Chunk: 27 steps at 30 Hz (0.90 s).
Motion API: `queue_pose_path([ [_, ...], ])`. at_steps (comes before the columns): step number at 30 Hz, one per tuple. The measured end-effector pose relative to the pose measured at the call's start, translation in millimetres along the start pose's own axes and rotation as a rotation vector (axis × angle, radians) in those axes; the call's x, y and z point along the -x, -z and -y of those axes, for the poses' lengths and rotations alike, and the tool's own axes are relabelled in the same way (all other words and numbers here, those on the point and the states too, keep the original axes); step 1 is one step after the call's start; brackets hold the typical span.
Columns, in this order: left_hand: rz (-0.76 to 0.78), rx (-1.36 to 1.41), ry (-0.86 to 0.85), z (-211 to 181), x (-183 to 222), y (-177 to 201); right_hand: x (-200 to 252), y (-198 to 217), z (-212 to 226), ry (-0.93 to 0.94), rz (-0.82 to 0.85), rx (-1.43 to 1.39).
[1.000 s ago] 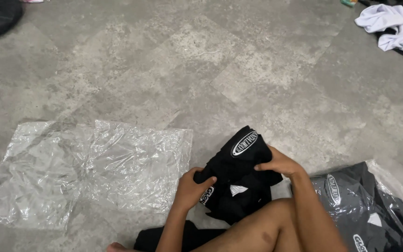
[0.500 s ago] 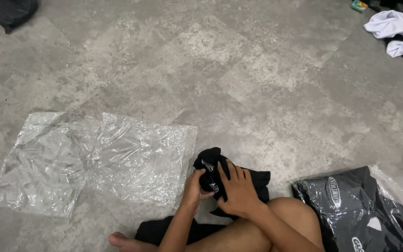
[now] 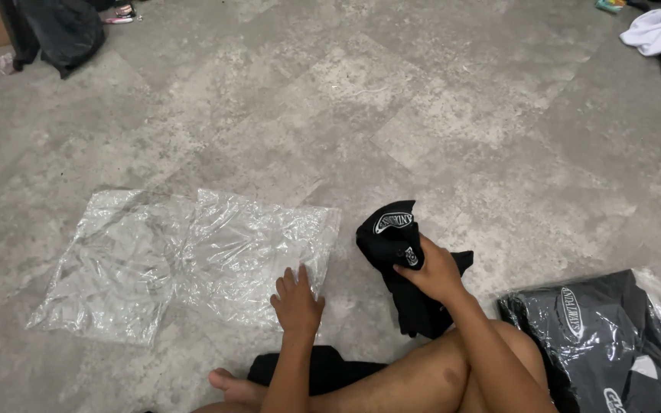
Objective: Folding black shirts and inserting them into clear plastic bags for packaging.
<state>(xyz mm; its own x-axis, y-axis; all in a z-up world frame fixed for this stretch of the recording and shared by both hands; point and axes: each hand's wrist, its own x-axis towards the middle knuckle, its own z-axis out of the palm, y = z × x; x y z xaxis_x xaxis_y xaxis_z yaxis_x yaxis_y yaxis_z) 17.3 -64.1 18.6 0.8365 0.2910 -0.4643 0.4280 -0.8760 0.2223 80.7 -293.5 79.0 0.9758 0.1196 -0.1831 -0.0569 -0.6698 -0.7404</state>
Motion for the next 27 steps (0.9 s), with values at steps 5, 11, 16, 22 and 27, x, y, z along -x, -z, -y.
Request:
queue_pose_path([
  [5,-0.194,0.355,0.016,-7,10,11,-3,11,34,0.021,-0.050,0.091],
  [11,-0.390,0.687,-0.161,-19,35,44,-7,12,62,0.112,0.389,0.050],
  [16,-0.493,0.792,-0.242,-13,36,45,-19,3,82,0.118,0.644,0.296],
  [22,-0.671,0.716,-0.462,-17,27,29,-38,-17,56,0.139,0.535,0.354],
  [27,-0.695,0.627,-0.602,-19,27,26,-40,-36,42,0.162,0.422,0.500],
])
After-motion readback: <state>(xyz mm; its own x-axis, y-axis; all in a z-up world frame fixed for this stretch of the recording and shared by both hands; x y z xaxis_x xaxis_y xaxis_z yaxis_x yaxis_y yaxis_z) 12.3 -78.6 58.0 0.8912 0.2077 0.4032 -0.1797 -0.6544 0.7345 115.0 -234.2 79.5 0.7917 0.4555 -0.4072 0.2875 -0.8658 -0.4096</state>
